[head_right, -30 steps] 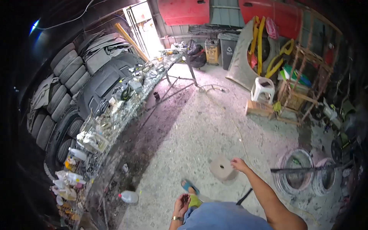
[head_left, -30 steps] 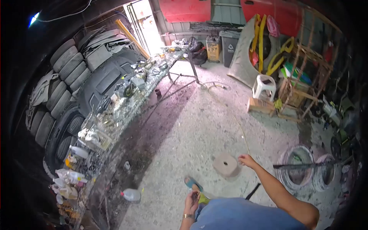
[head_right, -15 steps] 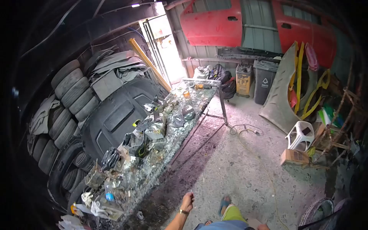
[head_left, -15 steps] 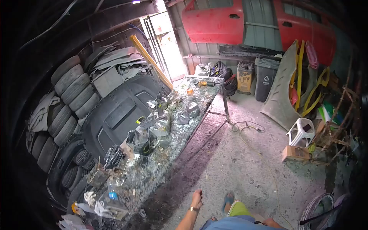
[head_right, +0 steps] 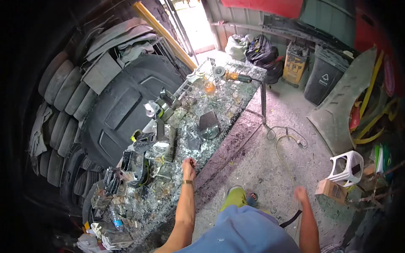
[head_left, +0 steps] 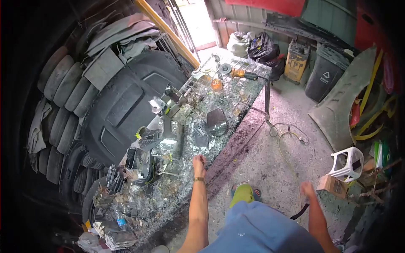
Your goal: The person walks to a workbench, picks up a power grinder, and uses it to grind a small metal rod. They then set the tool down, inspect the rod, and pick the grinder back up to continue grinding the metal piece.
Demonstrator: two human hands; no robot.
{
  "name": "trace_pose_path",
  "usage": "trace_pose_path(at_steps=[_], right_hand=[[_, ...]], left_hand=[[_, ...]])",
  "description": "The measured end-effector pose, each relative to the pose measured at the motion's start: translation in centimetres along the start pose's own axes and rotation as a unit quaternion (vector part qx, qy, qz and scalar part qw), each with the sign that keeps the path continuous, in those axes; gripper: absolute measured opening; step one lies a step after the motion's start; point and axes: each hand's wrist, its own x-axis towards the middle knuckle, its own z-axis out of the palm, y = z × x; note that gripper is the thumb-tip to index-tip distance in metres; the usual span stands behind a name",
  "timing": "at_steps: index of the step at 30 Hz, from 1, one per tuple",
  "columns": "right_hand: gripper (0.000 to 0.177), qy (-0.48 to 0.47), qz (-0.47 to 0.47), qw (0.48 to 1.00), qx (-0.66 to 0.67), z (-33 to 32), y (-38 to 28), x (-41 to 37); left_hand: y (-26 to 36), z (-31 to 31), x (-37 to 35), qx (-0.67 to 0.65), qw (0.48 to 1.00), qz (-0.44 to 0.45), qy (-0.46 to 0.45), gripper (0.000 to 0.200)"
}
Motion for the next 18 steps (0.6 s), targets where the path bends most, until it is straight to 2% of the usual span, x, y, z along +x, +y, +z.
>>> trace_pose_path(at_steps=[1,2,5,6,7,8,11,14,17,18], right_hand=[[0.010,-0.004,0.001,1.000,0.015,-0.3,-5.8,4.3],[0.014,-0.017,-0.065,0.998,-0.003,-1.0,-10.0,8.2],[0.022,-0.052,-0.121,0.991,0.003,-0.6,-25.3,12.7],[0.022,-0.064,-0.113,0.992,-0.005,-0.1,-27.9,14.1],[0.023,-0.075,-0.117,0.990,-0.021,0.8,-29.5,15.7],[0.025,-0.087,-0.120,0.988,-0.036,1.6,-31.0,17.6],[0.026,-0.171,-0.059,0.979,-0.091,2.6,-32.9,20.0],[0.027,-0.237,-0.007,0.964,-0.117,4.1,-36.1,21.0],[0.026,-0.305,-0.015,0.941,-0.145,6.4,-41.1,22.8],[0.025,-0.329,-0.049,0.930,-0.154,7.3,-43.1,23.6]], left_hand=[[0.2,1.4,2.6,0.024,0.999,0.000,0.029,0.015],[-0.3,1.8,5.5,0.053,0.997,0.037,0.035,0.016],[-0.4,2.8,10.3,0.085,0.994,0.041,0.047,0.016],[-1.4,3.0,11.7,0.147,0.981,0.100,0.084,0.016],[-2.3,3.0,12.5,0.211,0.958,0.155,0.120,0.016],[-2.7,3.5,13.3,0.216,0.956,0.144,0.134,0.016],[-2.3,6.7,10.6,0.166,0.955,0.131,0.207,0.017],[-1.9,8.0,9.8,0.116,0.962,0.134,0.208,0.016],[-2.5,6.8,11.1,0.081,0.962,0.122,0.231,0.020],[-2.5,6.6,10.7,0.058,0.960,0.122,0.247,0.026]])
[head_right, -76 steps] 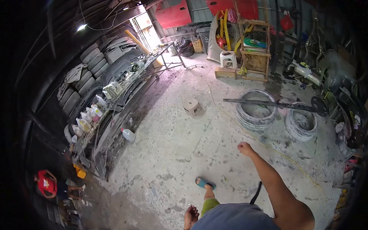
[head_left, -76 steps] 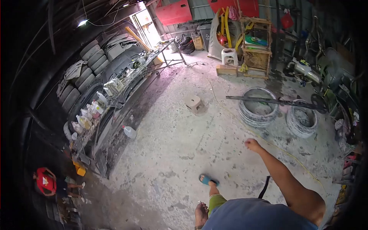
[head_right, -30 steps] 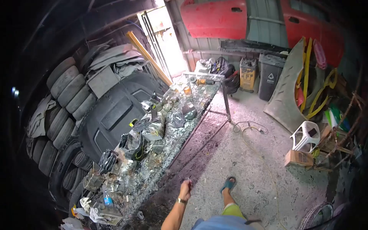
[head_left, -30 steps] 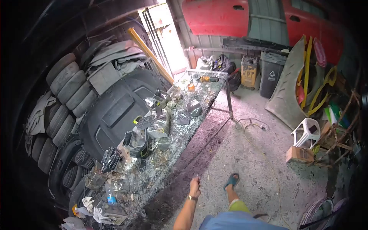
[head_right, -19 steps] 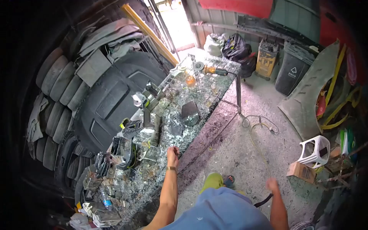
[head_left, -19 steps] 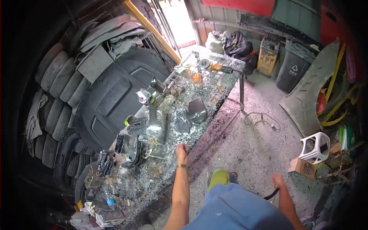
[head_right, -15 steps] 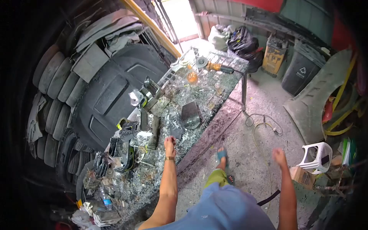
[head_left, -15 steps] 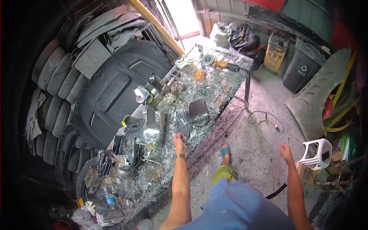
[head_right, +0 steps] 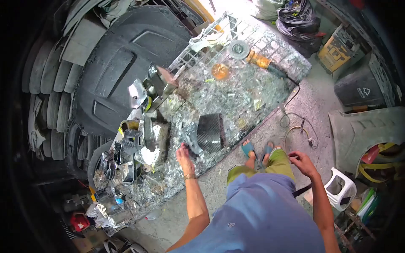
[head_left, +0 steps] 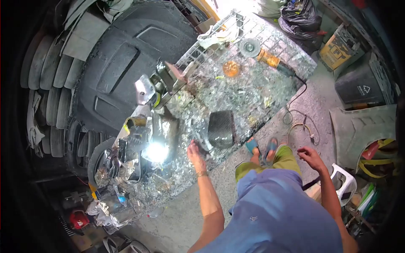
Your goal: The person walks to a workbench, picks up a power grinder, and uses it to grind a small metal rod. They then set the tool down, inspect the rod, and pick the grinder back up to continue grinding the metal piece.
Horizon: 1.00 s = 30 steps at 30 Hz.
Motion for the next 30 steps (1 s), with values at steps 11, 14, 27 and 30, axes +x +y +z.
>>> trace_pose_path(at_steps=[11,14,27,30], right_hand=[[0.048,0.179,-0.346,0.834,-0.392,-10.7,-18.6,28.0],[0.059,0.106,-0.349,0.815,-0.449,-8.5,-18.1,32.8],[0.059,-0.071,-0.195,0.978,0.007,-8.8,-21.4,29.8],[0.056,-0.085,-0.229,0.957,0.156,-9.1,-23.7,26.1]], left_hand=[[1.0,2.1,-9.6,0.060,0.954,-0.023,0.292,0.036],[5.1,11.6,-16.5,0.033,0.961,-0.058,0.270,0.028],[6.7,41.7,-16.3,0.152,0.986,-0.011,-0.065,0.033],[10.1,44.0,-16.9,0.134,0.981,0.061,-0.129,0.058]])
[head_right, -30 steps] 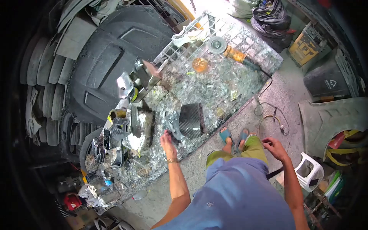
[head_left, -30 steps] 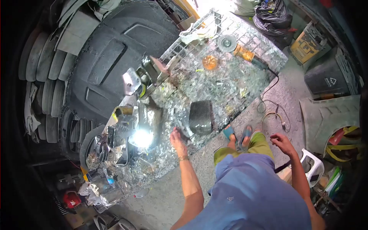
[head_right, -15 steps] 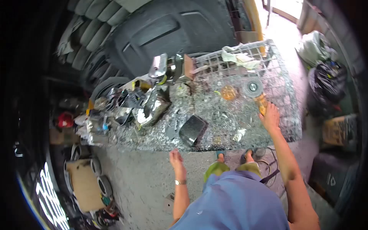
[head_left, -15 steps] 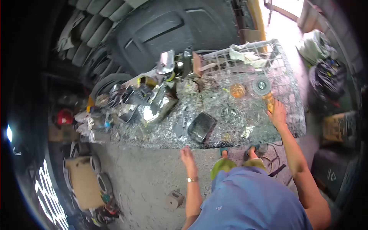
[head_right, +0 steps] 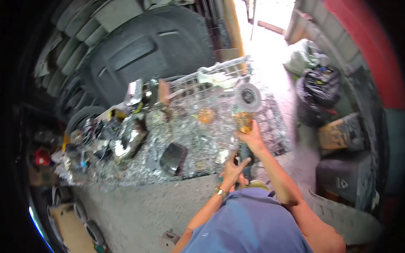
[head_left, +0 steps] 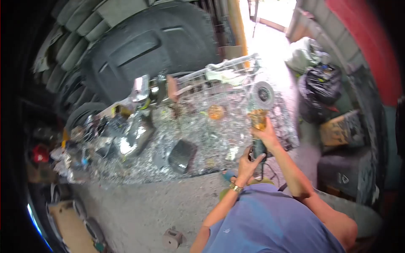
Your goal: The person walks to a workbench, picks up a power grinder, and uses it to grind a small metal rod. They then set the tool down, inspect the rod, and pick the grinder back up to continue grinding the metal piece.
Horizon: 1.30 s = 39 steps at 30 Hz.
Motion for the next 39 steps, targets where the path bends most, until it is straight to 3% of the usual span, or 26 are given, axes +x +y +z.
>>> trace_pose_path(at_steps=[2,4,5,6,7,8,9,11,12,14,15,16,17,19,20,22,23,27,28,30,34,36,37,38,39], right_hand=[[0.054,0.027,0.004,0.999,-0.020,-0.2,-2.2,-1.8],[0.053,-0.008,0.004,0.996,0.086,-1.3,-4.3,-3.7],[0.053,-0.043,0.045,0.986,0.157,-1.9,-5.8,-4.8],[0.053,-0.030,0.042,0.988,0.145,-2.4,-6.0,-4.7],[0.054,-0.145,0.068,0.939,0.305,-2.6,-5.4,-4.4],[0.056,-0.255,0.090,0.848,0.456,-2.5,-4.6,-4.4],[0.058,-0.224,0.069,0.834,0.500,-1.7,-3.9,-4.3],[0.061,-0.169,0.054,0.813,0.554,-0.6,-3.1,-3.9],[0.056,-0.081,0.082,0.846,0.520,0.0,-3.9,-4.2],[0.051,-0.046,0.089,0.886,0.453,-1.1,-2.3,-2.5],[0.045,-0.024,0.096,0.894,0.438,-1.2,-2.7,-1.8],[0.045,-0.029,0.094,0.894,0.438,-1.5,-2.5,-1.0],[0.044,-0.009,0.118,0.900,0.420,-1.9,-2.0,-0.2],[0.040,0.027,0.149,0.899,0.411,-2.5,-1.0,1.6],[0.040,0.015,0.149,0.900,0.410,-2.7,-1.1,2.1],[0.039,0.038,0.168,0.868,0.466,-3.3,-1.3,2.6],[0.039,0.033,0.178,0.875,0.448,-3.9,-1.4,2.7],[0.039,0.039,0.158,0.893,0.419,-5.5,-1.1,3.8],[0.039,0.025,0.160,0.896,0.414,-5.8,-0.9,3.9],[0.038,0.029,0.184,0.884,0.429,-6.5,0.3,4.6],[0.036,0.016,0.181,0.888,0.421,-7.9,-1.1,4.8],[0.034,-0.021,0.178,0.939,0.294,-9.8,-2.1,4.6],[0.032,-0.013,0.147,0.965,0.218,-10.6,-3.2,4.0],[0.032,-0.008,0.148,0.965,0.214,-11.4,-4.1,3.5],[0.030,-0.029,0.122,0.986,0.106,-12.3,-4.9,2.9]], left_hand=[[3.0,-0.5,-0.3,-0.098,0.991,-0.057,-0.071,0.057],[3.7,-0.5,-1.0,-0.170,0.978,-0.028,-0.114,0.053],[3.9,-0.6,-1.4,-0.245,0.955,-0.067,-0.152,0.049],[4.6,-0.8,-1.8,-0.324,0.922,-0.088,-0.193,0.047],[4.1,-1.1,-2.0,-0.367,0.888,-0.139,-0.241,0.047],[3.7,-1.4,-2.2,-0.404,0.848,-0.190,-0.285,0.047],[4.6,-1.7,-2.6,-0.428,0.837,-0.215,-0.264,0.048],[2.3,-2.7,-2.0,-0.304,0.899,-0.263,-0.174,0.040],[2.8,-4.1,-1.3,-0.225,0.954,-0.131,-0.148,0.028],[3.4,-7.5,-1.8,-0.112,0.992,-0.057,0.000,0.011],[4.4,-8.3,-2.6,-0.012,1.000,0.020,0.009,0.008],[5.5,-8.8,-3.5,0.089,0.991,0.093,0.019,0.005],[5.8,-8.3,-4.1,0.090,0.991,0.096,0.023,0.005],[6.6,-5.6,-5.0,0.277,0.924,0.263,-0.006,0.021],[7.0,-4.3,-4.6,0.280,0.923,0.265,0.006,0.021],[7.0,-1.9,-3.3,0.433,0.844,0.313,0.036,0.031],[6.2,-1.1,-2.7,0.489,0.817,0.304,0.047,0.039],[5.4,0.8,-1.6,0.499,0.783,0.366,0.068,0.031],[5.2,0.9,-1.7,0.517,0.782,0.341,0.076,0.031],[4.6,1.7,-1.6,0.488,0.789,0.372,0.008,0.026],[4.6,4.0,-3.2,0.477,0.818,0.321,0.025,0.019],[4.7,5.2,-5.4,0.216,0.954,0.150,0.141,0.019],[3.4,5.1,-6.7,0.144,0.979,0.027,0.145,0.020],[0.8,4.5,-7.4,0.140,0.980,0.025,0.141,0.020],[-2.2,3.6,-8.1,0.094,0.986,-0.027,0.135,0.021]])
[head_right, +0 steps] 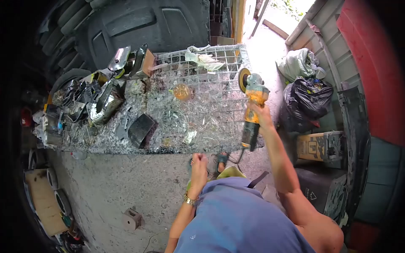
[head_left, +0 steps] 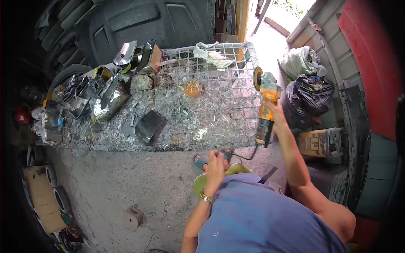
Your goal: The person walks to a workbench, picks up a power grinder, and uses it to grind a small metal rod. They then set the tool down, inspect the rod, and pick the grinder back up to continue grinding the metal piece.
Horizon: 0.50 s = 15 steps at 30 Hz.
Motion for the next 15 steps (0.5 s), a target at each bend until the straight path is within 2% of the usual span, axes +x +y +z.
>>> trace_pose_path(at_steps=[1,2,4,5,7,10,12,15], right_hand=[[0.029,-0.010,-0.021,0.993,-0.113,-0.6,-0.5,-0.8],[0.030,-0.008,-0.002,0.988,-0.153,-1.3,-0.9,-1.8],[0.032,0.005,0.008,0.982,-0.186,-1.0,-0.8,-4.1],[0.033,0.013,0.015,0.977,-0.213,-1.1,-0.4,-5.1],[0.033,-0.026,-0.002,0.964,-0.265,-2.1,1.6,-6.0],[0.036,-0.041,0.031,0.945,-0.323,-0.3,3.1,-7.9],[0.040,-0.063,0.063,0.928,-0.361,-0.1,4.3,-8.2],[0.046,-0.092,0.039,0.905,-0.414,0.7,5.9,-8.2]], left_hand=[[-1.1,-0.7,0.0,-0.039,0.997,-0.058,-0.013,0.023],[-2.0,-0.9,-0.3,-0.042,0.997,-0.063,-0.016,0.023],[-2.3,-1.4,0.2,-0.230,0.937,-0.263,-0.025,0.025],[-3.2,-1.3,0.2,-0.235,0.934,-0.267,-0.030,0.025],[-6.3,-0.4,0.0,-0.155,0.965,-0.212,-0.020,0.026],[-10.7,0.8,-0.5,-0.181,0.962,-0.206,0.011,0.025],[-11.1,1.4,-0.4,-0.217,0.953,-0.212,0.022,0.024],[-11.0,2.0,0.6,-0.242,0.946,-0.212,0.034,0.023]])
